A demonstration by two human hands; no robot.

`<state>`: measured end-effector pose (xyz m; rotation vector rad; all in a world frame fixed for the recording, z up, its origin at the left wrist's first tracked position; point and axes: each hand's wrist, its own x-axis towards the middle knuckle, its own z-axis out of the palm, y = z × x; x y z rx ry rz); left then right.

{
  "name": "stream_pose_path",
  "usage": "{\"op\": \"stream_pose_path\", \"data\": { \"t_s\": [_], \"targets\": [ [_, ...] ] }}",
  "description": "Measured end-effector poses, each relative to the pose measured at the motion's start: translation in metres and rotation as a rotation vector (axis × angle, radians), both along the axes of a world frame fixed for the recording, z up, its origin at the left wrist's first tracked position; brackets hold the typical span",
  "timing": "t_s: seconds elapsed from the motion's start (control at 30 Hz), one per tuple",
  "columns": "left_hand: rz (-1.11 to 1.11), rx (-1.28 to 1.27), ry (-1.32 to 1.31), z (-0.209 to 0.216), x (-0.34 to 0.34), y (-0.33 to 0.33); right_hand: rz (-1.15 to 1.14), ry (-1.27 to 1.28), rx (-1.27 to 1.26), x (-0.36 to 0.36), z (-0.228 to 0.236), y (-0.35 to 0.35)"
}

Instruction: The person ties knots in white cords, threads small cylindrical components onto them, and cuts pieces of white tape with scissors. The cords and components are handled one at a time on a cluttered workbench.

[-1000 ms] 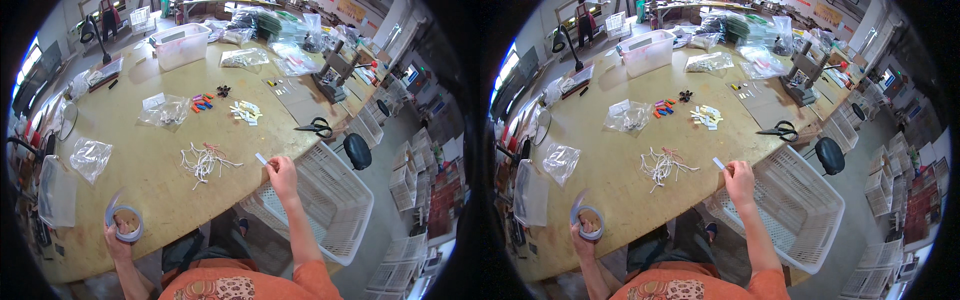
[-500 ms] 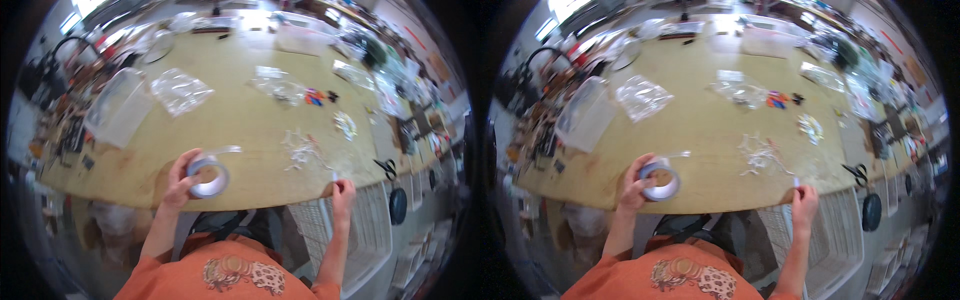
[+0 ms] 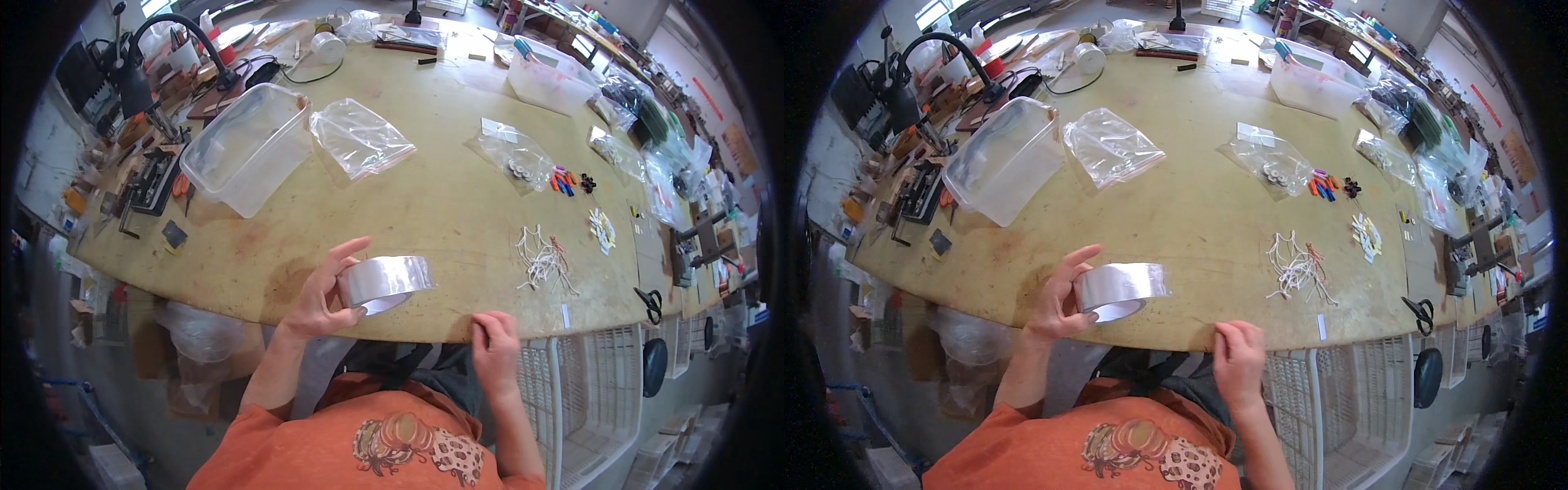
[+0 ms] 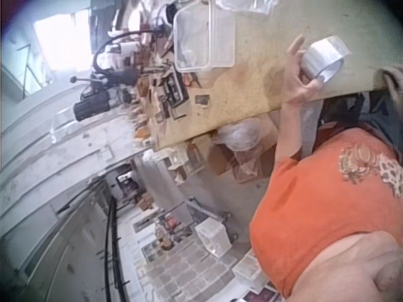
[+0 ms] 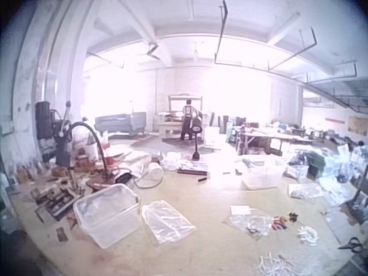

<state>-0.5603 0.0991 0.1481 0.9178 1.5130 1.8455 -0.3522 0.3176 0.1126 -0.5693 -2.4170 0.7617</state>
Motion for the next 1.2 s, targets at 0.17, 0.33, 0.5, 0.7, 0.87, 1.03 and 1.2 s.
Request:
{"op": "stream_pose_path", "data": {
  "t_s": [0.17, 0.33, 0.5, 0.7, 0.87, 1.03, 1.2],
  "targets": [
    [-0.019, -0.049, 0.192, -0.001, -0.012, -0.022, 0.213, 0.124, -0.775, -0.046, 0.005, -0.034],
    [-0.047, -0.083, 0.488, 0.009, -0.016, -0.037, 0.331, 0.035, -1.597, -0.08, 0.031, -0.034],
    [0.052, -0.232, 0.822, 0.024, -0.017, -0.042, 0.336, 0.115, -1.242, -0.075, 0.027, -0.043],
    [0.264, -0.483, 1.169, 0.0, -0.001, -0.059, 0.337, 0.119, -1.073, -0.049, 0.015, -0.059],
    [0.251, -0.449, 1.06, 0.01, 0.008, -0.067, 0.22, 0.071, -1.132, -0.038, 0.009, -0.05],
    [0.486, -0.335, 0.921, 0.004, -0.009, -0.066, 0.329, 0.143, -0.797, -0.03, 0.021, -0.061],
    [0.32, -0.542, 0.875, 0.018, -0.032, -0.037, 0.562, 0.2, -0.177, -0.013, 0.017, -0.055]
  ]
}}
